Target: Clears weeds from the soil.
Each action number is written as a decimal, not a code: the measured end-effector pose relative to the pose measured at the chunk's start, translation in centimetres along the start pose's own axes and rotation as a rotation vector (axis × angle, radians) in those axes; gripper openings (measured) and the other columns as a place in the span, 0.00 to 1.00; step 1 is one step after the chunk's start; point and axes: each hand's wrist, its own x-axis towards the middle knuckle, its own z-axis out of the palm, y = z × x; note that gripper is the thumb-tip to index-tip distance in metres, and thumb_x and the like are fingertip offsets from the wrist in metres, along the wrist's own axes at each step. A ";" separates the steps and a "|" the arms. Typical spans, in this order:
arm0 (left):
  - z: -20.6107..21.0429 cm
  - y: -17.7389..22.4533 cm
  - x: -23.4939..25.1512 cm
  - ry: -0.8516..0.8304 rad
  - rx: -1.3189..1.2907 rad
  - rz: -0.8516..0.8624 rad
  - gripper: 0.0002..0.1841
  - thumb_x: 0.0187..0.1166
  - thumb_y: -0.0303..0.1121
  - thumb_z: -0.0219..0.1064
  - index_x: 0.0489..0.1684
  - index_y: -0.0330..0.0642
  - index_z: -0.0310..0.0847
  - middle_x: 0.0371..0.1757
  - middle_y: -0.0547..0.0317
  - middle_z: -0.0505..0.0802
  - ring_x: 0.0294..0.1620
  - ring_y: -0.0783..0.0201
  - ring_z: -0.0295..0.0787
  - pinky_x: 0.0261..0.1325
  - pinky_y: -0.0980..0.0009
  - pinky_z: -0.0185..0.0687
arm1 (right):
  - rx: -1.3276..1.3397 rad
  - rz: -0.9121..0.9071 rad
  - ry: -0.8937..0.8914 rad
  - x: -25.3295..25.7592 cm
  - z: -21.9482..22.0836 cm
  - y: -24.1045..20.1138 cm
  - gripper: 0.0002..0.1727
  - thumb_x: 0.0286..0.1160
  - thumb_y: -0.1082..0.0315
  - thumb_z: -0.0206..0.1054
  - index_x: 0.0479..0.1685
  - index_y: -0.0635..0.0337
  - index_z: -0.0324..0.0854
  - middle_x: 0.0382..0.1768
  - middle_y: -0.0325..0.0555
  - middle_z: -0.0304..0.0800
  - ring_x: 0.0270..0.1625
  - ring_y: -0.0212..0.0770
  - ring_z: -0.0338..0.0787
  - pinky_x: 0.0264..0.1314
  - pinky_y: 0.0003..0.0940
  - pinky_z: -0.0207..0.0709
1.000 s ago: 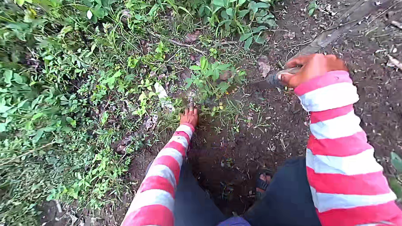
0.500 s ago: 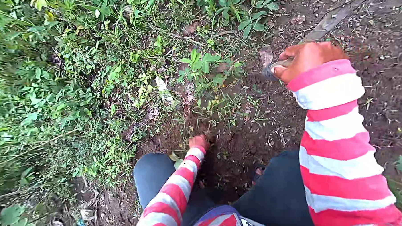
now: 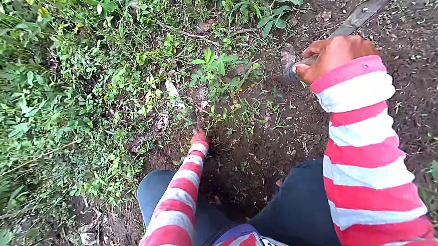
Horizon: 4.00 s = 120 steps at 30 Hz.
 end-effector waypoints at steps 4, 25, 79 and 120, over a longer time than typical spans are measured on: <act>0.5 1.0 -2.3 -0.146 0.135 0.146 0.28 0.83 0.47 0.64 0.76 0.38 0.80 0.73 0.32 0.87 0.76 0.32 0.83 0.73 0.29 0.75 | -0.026 0.001 -0.053 -0.1 -0.2 -0.4 0.24 0.76 0.50 0.72 0.64 0.57 0.87 0.58 0.73 0.88 0.65 0.76 0.85 0.60 0.77 0.73; -1.2 12.7 -2.9 0.049 0.035 0.244 0.27 0.85 0.53 0.61 0.64 0.38 0.85 0.63 0.32 0.92 0.67 0.33 0.89 0.63 0.28 0.81 | -0.034 0.012 -0.092 -0.4 -0.2 0.9 0.24 0.77 0.49 0.69 0.67 0.50 0.86 0.61 0.64 0.90 0.68 0.68 0.86 0.65 0.72 0.74; -3.2 8.6 -0.1 0.177 0.097 0.240 0.29 0.82 0.33 0.68 0.82 0.34 0.68 0.78 0.28 0.80 0.73 0.27 0.82 0.62 0.29 0.82 | -0.042 0.009 -0.024 -0.3 0.3 -0.7 0.26 0.76 0.46 0.70 0.66 0.52 0.87 0.61 0.67 0.89 0.67 0.72 0.85 0.63 0.75 0.73; 1.1 22.0 -5.9 0.205 -0.142 0.375 0.57 0.65 0.30 0.80 0.99 0.49 0.43 0.96 0.35 0.55 0.85 0.24 0.67 0.57 0.28 0.85 | -0.046 0.011 -0.041 -0.3 -0.2 0.2 0.23 0.80 0.47 0.66 0.66 0.49 0.87 0.60 0.60 0.92 0.66 0.64 0.89 0.62 0.69 0.77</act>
